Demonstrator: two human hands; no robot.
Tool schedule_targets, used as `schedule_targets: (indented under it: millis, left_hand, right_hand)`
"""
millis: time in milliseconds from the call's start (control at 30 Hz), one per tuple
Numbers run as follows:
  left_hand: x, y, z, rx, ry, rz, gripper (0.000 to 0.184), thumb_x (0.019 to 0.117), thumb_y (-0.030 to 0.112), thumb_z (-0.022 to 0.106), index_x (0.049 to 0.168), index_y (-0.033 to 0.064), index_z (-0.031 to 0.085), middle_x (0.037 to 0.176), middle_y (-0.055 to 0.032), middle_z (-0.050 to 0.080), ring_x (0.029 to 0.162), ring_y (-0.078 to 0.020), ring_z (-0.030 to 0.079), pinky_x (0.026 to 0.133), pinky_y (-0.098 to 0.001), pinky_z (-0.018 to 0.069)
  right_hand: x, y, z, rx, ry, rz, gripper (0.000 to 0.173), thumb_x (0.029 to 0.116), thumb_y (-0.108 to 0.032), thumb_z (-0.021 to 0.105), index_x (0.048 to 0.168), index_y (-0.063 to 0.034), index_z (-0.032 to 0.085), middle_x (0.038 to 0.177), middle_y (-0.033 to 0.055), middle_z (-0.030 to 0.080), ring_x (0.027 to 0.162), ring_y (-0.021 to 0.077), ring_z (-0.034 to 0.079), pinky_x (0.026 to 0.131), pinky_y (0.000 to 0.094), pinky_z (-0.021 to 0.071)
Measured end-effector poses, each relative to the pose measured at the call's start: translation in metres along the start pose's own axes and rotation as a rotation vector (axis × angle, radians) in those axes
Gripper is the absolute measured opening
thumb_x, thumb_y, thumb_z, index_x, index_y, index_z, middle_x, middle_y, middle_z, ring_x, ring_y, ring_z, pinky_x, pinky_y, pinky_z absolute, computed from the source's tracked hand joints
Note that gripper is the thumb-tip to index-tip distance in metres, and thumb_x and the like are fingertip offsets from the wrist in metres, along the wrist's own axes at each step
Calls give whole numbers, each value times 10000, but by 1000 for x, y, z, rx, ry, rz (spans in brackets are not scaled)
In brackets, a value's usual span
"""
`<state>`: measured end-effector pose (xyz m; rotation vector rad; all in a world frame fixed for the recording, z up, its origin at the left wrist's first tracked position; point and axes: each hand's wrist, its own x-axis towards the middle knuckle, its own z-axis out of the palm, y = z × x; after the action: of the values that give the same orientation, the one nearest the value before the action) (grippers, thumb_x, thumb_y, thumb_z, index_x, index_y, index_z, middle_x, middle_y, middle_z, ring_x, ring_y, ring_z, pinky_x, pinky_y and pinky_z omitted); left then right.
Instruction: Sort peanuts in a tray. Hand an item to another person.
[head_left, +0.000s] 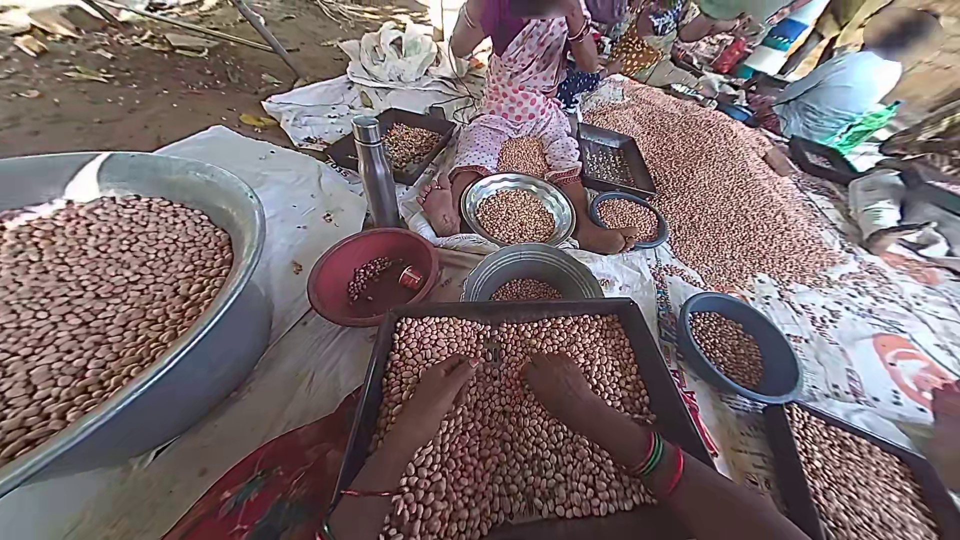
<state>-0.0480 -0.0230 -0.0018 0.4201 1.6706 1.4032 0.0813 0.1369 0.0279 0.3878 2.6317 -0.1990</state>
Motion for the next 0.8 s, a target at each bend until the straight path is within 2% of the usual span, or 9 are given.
schedule_targets:
  millis: [167, 267, 333, 400, 467, 533, 633, 700, 800]
  left_hand:
    - [-2, 0, 6, -201, -96, -137, 320, 1132, 215, 331, 946, 101, 566, 579, 72, 481, 388, 19, 344, 370, -126, 295]
    - [0, -4, 6, -223, -107, -159, 359, 1134, 223, 316, 898, 112, 564, 563, 73, 474, 374, 19, 334, 362, -121, 286]
    - [1, -3, 5, -231, -141, -193, 387, 1137, 261, 295, 908, 114, 570, 560, 73, 468, 375, 19, 326, 362, -121, 277]
    - [1, -4, 6, -270, -167, -253, 440, 1139, 339, 248, 926, 128, 569, 570, 64, 501, 383, 17, 344, 364, -123, 281]
    - [-2, -1, 8, -366, -124, -282, 468, 1136, 382, 198, 892, 163, 531, 569, 59, 513, 385, 11, 367, 367, -123, 303]
    - [0, 0, 7, -478, -27, -241, 467, 1133, 381, 192, 868, 174, 515, 543, 66, 497, 376, 12, 377, 360, -124, 307]
    - [4, -2, -2, -651, 123, -105, 470, 1134, 360, 236, 845, 155, 545, 514, 90, 481, 357, 30, 392, 350, -112, 322]
    - [7, 1, -6, -740, 211, -44, 447, 1131, 332, 253, 834, 162, 540, 539, 86, 507, 371, 32, 415, 351, -111, 339]
    - [8, 6, -10, -815, 292, -18, 415, 1127, 304, 282, 826, 165, 532, 568, 67, 560, 383, 22, 458, 351, -113, 360]
  right_hand:
    - [-1, -6, -3, 10, -74, 90, 350, 1036, 50, 431, 1365, 62, 550, 1364, 306, 569, 1242, 473, 581, 1023, 571, 460]
    - [-3, -5, -1, 75, -30, 96, 350, 1043, 44, 424, 1369, 57, 550, 1328, 306, 578, 1234, 469, 583, 1031, 565, 459]
    - [-8, -10, 1, 128, 209, -2, 277, 1030, 29, 462, 1246, 79, 628, 1189, 297, 646, 1120, 456, 650, 950, 544, 519]
    - [-5, -26, 4, 173, 638, -216, 149, 955, 5, 586, 1000, 62, 716, 944, 235, 714, 894, 392, 732, 769, 479, 598]
    - [3, -46, -14, 293, 725, -331, 167, 974, -42, 599, 1009, 57, 728, 999, 229, 724, 935, 381, 731, 797, 467, 594]
    - [23, -50, -36, 374, 656, -283, 237, 1002, -75, 571, 1099, 73, 728, 1104, 253, 716, 1052, 402, 704, 890, 492, 564]
    - [64, -36, -44, 404, 366, -118, 338, 1075, -161, 476, 1288, 34, 653, 1310, 252, 643, 1263, 401, 599, 1037, 516, 473]
    - [75, -37, -17, 391, 239, -152, 391, 1083, -233, 497, 1394, -21, 606, 1402, 247, 586, 1342, 428, 528, 1089, 586, 423]
    - [39, -55, 31, 323, 136, -339, 412, 1060, -254, 540, 1415, -55, 598, 1511, 229, 516, 1447, 443, 422, 1150, 654, 315]
